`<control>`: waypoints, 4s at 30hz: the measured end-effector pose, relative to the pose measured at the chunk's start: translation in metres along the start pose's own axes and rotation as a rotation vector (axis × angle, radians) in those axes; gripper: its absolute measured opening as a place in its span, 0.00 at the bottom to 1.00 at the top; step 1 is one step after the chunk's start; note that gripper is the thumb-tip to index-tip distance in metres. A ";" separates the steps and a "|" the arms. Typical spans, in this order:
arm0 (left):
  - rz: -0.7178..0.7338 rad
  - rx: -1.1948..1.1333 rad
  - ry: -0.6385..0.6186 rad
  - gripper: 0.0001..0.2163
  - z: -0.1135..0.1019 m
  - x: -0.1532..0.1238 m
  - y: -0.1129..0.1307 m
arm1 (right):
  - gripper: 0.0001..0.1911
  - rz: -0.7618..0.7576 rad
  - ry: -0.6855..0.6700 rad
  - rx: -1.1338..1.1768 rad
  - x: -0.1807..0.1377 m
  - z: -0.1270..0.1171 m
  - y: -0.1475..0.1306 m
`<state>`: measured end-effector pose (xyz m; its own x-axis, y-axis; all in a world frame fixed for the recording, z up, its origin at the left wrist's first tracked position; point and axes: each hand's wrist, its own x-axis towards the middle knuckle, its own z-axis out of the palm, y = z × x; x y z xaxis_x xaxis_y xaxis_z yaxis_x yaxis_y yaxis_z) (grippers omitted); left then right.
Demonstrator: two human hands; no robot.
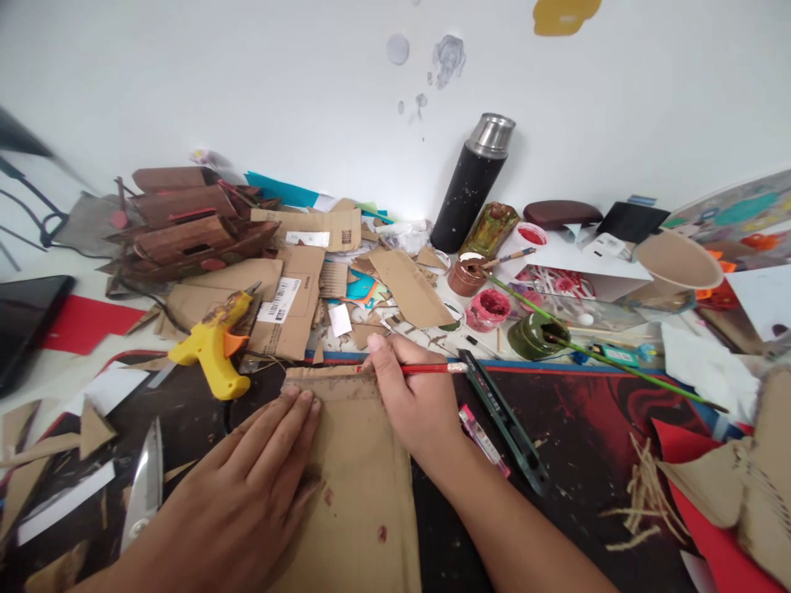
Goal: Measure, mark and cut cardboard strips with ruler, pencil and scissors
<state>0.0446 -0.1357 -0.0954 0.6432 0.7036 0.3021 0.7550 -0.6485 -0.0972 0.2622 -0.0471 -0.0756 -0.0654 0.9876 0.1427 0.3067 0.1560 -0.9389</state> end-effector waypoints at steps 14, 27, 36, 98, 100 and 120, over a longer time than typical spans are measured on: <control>0.018 -0.017 0.025 0.26 -0.001 0.002 0.001 | 0.26 -0.003 0.002 -0.017 0.000 0.001 -0.004; -0.006 -0.014 0.035 0.26 -0.003 0.005 0.001 | 0.26 0.000 -0.008 -0.014 0.000 0.001 -0.004; -0.008 -0.018 0.041 0.26 -0.001 0.005 0.000 | 0.25 -0.027 0.004 -0.012 0.001 0.001 -0.005; 0.022 0.016 -0.037 0.28 0.008 -0.014 -0.002 | 0.26 0.018 -0.120 0.009 -0.010 0.003 -0.012; 0.012 0.005 -0.032 0.29 0.009 -0.015 -0.002 | 0.27 0.009 -0.100 -0.020 -0.010 0.001 -0.012; -0.005 0.000 0.004 0.29 0.017 -0.020 -0.004 | 0.26 -0.036 0.011 0.080 -0.018 -0.005 -0.031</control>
<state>0.0308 -0.1425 -0.1178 0.6390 0.7053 0.3069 0.7580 -0.6453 -0.0953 0.2588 -0.0701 -0.0474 -0.0640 0.9815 0.1802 0.2271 0.1902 -0.9551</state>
